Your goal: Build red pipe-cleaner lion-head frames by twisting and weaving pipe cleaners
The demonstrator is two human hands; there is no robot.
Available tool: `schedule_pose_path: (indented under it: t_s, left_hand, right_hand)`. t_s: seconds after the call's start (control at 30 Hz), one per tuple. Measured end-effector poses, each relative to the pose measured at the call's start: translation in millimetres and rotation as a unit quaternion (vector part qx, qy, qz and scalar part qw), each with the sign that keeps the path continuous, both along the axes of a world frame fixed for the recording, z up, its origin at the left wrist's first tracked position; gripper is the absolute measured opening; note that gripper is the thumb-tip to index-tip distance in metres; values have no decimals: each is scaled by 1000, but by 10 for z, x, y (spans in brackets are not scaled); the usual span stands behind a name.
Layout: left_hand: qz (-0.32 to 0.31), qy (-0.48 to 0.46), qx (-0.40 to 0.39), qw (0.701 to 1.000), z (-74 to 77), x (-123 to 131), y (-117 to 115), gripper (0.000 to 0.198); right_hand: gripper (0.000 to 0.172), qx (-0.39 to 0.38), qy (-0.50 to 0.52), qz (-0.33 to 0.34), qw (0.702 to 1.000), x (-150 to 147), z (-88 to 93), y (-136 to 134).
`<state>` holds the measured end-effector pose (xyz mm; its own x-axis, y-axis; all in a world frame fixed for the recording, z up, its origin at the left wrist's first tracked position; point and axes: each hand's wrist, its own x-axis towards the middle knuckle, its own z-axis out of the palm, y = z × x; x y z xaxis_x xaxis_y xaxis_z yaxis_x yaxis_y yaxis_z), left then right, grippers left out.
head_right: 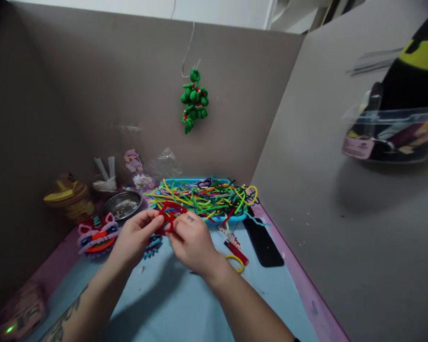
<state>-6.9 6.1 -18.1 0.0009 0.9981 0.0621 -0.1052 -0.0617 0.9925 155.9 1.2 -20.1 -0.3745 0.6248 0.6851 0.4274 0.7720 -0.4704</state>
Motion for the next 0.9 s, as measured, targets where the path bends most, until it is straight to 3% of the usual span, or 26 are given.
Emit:
schedule_pose_path:
  t_s: [0.2,0.53,0.6,0.7,0.8,0.9]
  left_hand:
    - [41,-7,71,997,-29,40,-3,20]
    - [39,-25,26,999,-16,65,-4,24]
    - [39,-25,23,999,-27,63,2,25]
    - [35,-27,10,999,-29,67,-1,27]
    - [15,-27,-4,1000,-3,80,-25,30]
    - [-22,-27,-13,999,23,83,-47,32]
  right_hand:
    - [15,27,15,58,998,-101,-61,-30]
    - [15,-71,163,179,968,-9,91,-55]
    - [13,-75,159,144,974,0,79,-40]
    - [22,-37,100,22,994,-10,26,-2]
    - [26,-6,46,-82,996,-33,-38,42]
    - [17,13,44,-92,995,-40,-73,61]
